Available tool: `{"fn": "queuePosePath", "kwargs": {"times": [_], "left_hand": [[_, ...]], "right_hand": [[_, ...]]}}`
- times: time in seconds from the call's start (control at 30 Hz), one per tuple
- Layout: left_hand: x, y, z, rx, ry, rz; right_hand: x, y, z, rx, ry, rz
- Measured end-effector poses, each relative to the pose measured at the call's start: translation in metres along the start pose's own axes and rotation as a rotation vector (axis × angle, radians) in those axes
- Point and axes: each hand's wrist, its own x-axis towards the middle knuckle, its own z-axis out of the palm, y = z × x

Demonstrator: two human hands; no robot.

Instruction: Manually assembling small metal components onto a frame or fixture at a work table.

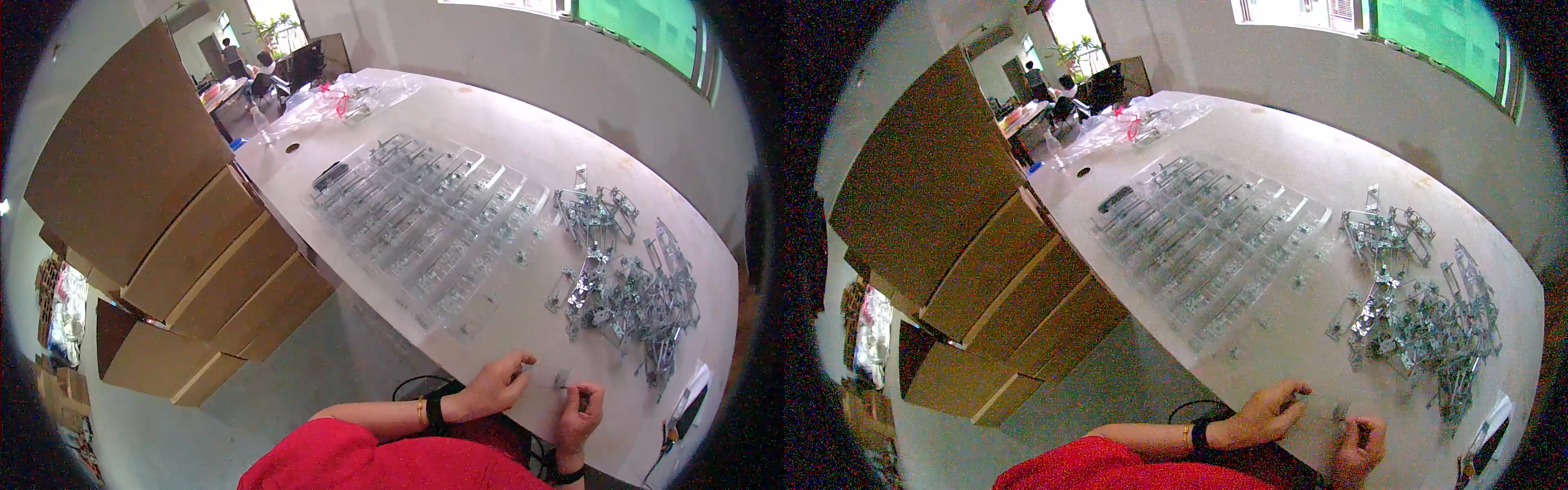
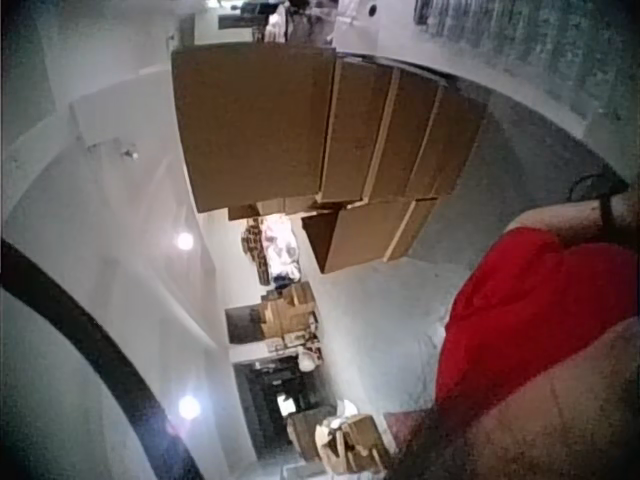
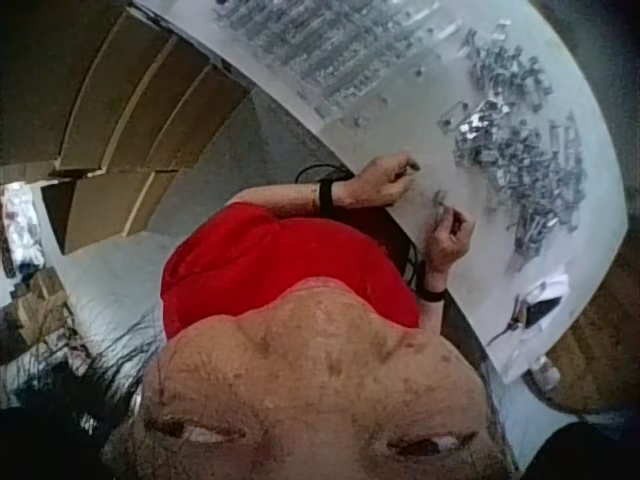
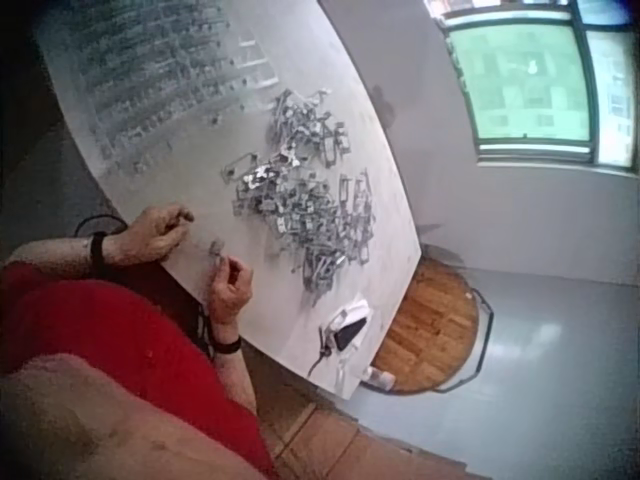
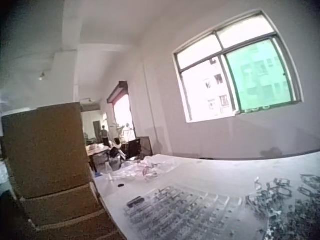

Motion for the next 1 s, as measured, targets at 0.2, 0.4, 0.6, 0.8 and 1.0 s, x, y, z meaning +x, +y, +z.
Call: {"fn": "queuePosePath", "kwargs": {"times": [0.2,0.4,0.6,0.8,1.0], "left_hand": [[-0.001,0.007,-0.003,-0.002,-0.047,-0.041],[-0.003,0.013,-0.003,-0.087,-0.064,-0.106],[0.002,-0.001,0.003,0.311,0.187,0.51],[-0.006,-0.001,-0.006,0.557,0.065,0.396],[-0.01,-0.013,-0.01,0.662,0.071,0.53]], "right_hand": [[0.0,-0.008,0.001,0.031,-0.008,-0.036],[0.001,-0.019,-0.003,0.051,-0.047,0.034],[0.003,-0.014,-0.001,0.077,-0.016,0.033],[0.006,-0.015,-0.01,0.169,-0.051,0.111],[0.008,-0.015,-0.028,0.175,-0.033,0.199]]}}
